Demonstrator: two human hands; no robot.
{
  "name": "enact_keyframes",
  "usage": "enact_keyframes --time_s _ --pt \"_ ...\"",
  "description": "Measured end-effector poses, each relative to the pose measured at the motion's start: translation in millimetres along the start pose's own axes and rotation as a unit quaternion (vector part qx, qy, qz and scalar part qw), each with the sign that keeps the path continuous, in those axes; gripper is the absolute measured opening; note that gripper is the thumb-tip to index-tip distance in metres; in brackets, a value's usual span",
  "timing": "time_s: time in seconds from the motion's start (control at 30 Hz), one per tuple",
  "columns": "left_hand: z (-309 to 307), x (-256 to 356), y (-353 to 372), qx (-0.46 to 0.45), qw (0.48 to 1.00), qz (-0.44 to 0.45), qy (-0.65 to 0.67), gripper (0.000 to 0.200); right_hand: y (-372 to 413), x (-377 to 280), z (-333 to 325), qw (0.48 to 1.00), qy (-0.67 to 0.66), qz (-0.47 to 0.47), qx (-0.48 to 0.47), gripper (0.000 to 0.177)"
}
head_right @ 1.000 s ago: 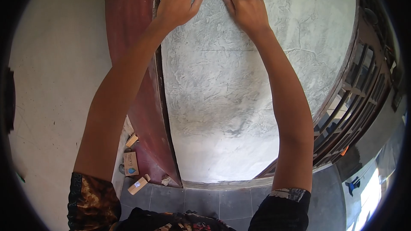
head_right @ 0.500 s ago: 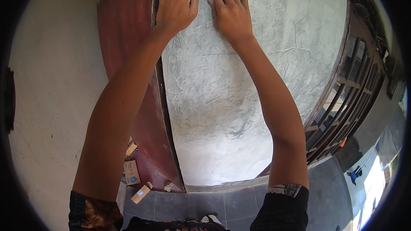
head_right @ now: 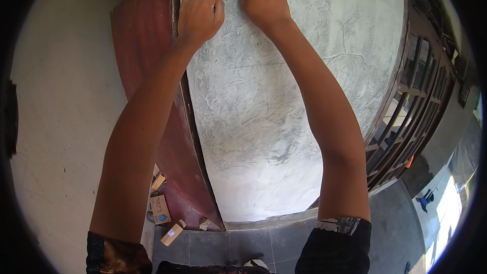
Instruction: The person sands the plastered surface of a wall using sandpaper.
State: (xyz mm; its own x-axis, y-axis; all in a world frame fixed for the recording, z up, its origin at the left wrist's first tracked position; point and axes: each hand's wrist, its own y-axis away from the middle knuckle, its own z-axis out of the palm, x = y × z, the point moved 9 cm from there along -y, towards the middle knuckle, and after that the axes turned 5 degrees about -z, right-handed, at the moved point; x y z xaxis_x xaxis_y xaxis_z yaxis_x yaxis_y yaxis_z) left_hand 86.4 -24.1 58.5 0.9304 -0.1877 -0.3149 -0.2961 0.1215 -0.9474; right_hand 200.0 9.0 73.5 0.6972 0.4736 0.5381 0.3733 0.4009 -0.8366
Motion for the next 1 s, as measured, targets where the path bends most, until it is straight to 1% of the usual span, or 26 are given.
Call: enact_keyframes --time_s 0.07,0.13,0.17,0.2,0.27,0.3,0.33,0.4,0.43,0.53,0.57,0.6,0.67,0.7,0.73,0.8,0.87,0.93,0.97,1.0 --pt "1 0 2 -0.002 1.0 0.001 0.007 0.049 21 -17 -9 1.0 -0.012 -0.009 0.009 0.036" --pt "-1 1 2 0.015 1.0 0.004 0.001 0.049 72 -44 -11 0.999 -0.021 0.016 -0.043 0.039" --pt "-2 1 2 0.017 1.0 0.003 0.002 0.049 77 -47 -13 0.998 -0.005 0.018 -0.052 0.039" --pt "-3 2 1 0.018 1.0 -0.002 0.004 0.048 77 -46 -14 0.998 0.011 0.018 -0.06 0.039" --pt "-3 3 2 0.015 1.0 -0.004 0.005 0.048 36 -22 -11 1.0 0.026 0.01 -0.008 0.037" --pt "-3 3 2 0.012 1.0 -0.002 0.007 0.048 12 -10 -10 1.0 0.026 0.011 0.002 0.038" --pt "-3 1 1 0.009 1.0 0.0 0.007 0.048 3 -5 -10 1.0 0.026 0.011 0.006 0.038" --pt "-2 0 1 0.007 1.0 -0.001 0.009 0.048 -3 -3 -4 1.0 0.009 0.018 -0.023 0.037" --pt "-1 0 2 0.008 1.0 -0.002 0.012 0.048 13 -15 -10 1.0 0.004 0.007 -0.005 0.036" --pt "-2 0 2 0.013 1.0 -0.006 0.005 0.047 77 -55 -14 0.997 0.01 0.017 -0.078 0.039" --pt "-3 0 3 0.016 1.0 -0.009 0.006 0.047 81 -55 -14 0.996 0.022 0.015 -0.08 0.037" --pt "-4 0 2 0.022 1.0 -0.008 0.01 0.047 68 -46 -11 0.997 0.023 0.011 -0.078 0.037" --pt "-4 1 2 0.023 1.0 -0.001 0.013 0.047 22 -21 -13 0.998 0.063 0.004 -0.01 0.033" --pt "-4 1 1 0.021 1.0 0.002 0.014 0.047 2 -12 -9 0.997 0.071 0.003 -0.011 0.037" --pt "-4 0 1 0.017 1.0 0.004 0.016 0.047 0 -9 -6 0.997 0.07 0.004 -0.009 0.037" --pt "-3 -1 2 0.021 0.999 0.008 0.025 0.047 4 -15 -5 0.999 -0.009 -0.043 -0.004 0.035" --pt "-3 -3 3 0.025 0.999 0.008 0.033 0.047 46 -41 -9 0.999 -0.021 -0.033 -0.034 0.04" --pt "-4 -2 4 0.036 0.999 0.014 0.027 0.047 79 -60 -10 0.997 -0.024 -0.021 -0.074 0.04" --pt "-5 -1 5 0.039 0.999 0.011 0.026 0.047 75 -52 -8 0.997 -0.025 -0.026 -0.074 0.04" --pt "-5 -1 3 0.032 0.999 0.007 0.021 0.047 57 -39 -10 0.998 -0.008 -0.032 -0.056 0.04"
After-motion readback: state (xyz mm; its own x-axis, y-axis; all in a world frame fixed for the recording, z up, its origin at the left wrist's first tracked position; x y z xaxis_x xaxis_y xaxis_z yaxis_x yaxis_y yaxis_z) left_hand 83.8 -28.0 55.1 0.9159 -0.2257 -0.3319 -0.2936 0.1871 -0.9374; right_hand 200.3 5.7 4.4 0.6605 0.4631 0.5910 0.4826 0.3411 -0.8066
